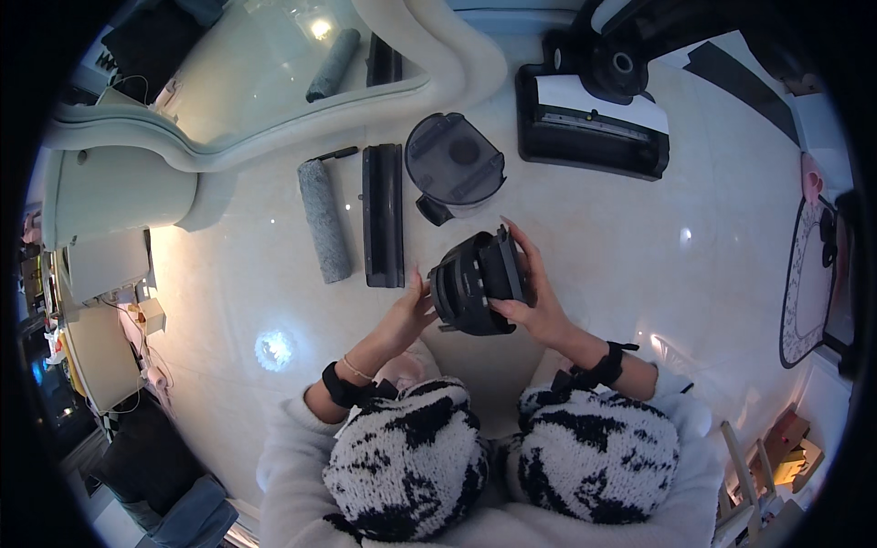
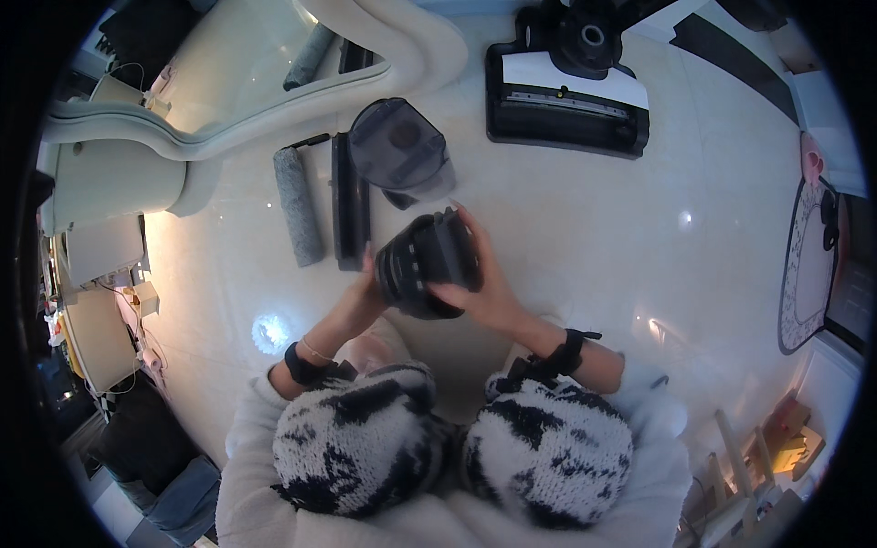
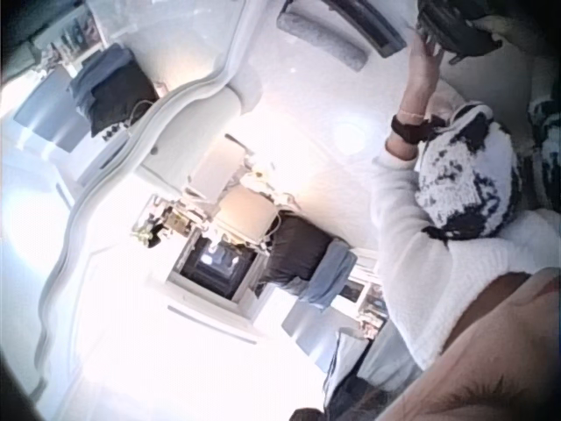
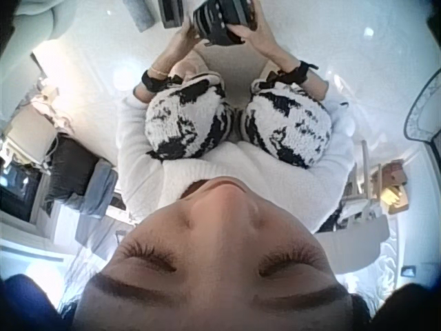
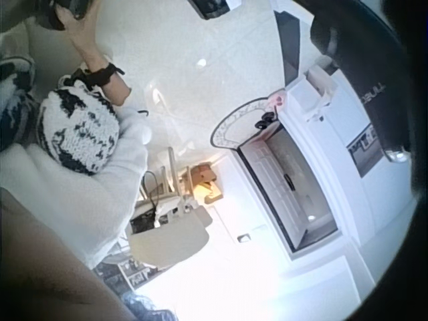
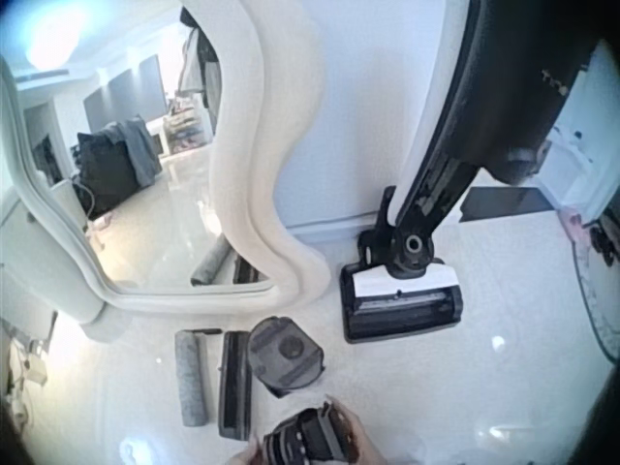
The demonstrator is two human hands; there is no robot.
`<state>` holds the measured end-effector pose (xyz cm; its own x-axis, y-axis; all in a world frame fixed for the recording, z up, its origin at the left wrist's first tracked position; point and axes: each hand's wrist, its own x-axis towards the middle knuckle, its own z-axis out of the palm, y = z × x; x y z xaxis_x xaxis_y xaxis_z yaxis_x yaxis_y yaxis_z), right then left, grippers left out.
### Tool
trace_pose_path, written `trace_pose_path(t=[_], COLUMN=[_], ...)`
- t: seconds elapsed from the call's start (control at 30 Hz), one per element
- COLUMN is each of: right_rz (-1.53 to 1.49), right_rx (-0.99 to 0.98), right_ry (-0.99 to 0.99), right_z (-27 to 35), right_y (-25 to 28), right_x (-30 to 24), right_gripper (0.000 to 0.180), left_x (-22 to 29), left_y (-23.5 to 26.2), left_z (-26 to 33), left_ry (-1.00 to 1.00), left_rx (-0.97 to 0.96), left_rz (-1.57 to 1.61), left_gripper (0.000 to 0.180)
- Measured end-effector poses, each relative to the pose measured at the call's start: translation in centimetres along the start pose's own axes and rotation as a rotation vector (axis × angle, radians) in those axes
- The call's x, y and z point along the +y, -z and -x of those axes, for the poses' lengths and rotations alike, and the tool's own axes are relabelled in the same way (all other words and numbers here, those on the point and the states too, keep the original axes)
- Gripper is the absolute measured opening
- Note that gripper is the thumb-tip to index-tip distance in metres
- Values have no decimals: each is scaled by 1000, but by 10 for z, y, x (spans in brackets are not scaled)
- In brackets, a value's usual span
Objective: The person assembles a cordless vacuum cleaner by attaching the dustbin, motor unit, and floor head. They then fill the water tank with cleaning solution at a sink and use the vacuum to clean the floor.
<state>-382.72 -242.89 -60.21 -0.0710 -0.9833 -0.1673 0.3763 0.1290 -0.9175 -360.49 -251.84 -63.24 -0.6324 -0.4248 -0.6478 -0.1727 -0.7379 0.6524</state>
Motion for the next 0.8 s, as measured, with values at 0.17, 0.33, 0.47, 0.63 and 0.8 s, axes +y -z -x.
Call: trace_pose_path(t=[0.17,0.33,0.47,0.63,0.8], right_rz=[139,101,120,878,861], right_rx=[46,96,164,-3,-442], right_ry=[61,-18,-95,369,389], right_z=[5,10,3,6,-2], right_y=[-2,-15,-9,10,1], right_x=[6,7,-9,-48,-52], right_gripper=[102,99,98,95,84], left_x=[34,41,44,60,71], left_y=[-16,-33,-25,-7,-8], left_z=[22,18,14,9,-2], left_ry=[-140,-420,-168,-143,-38], left_rx=[35,84,153,27,-129], left_rz=[-405,-568,-193,-320,-549], left_gripper=[77,75,55,62,78])
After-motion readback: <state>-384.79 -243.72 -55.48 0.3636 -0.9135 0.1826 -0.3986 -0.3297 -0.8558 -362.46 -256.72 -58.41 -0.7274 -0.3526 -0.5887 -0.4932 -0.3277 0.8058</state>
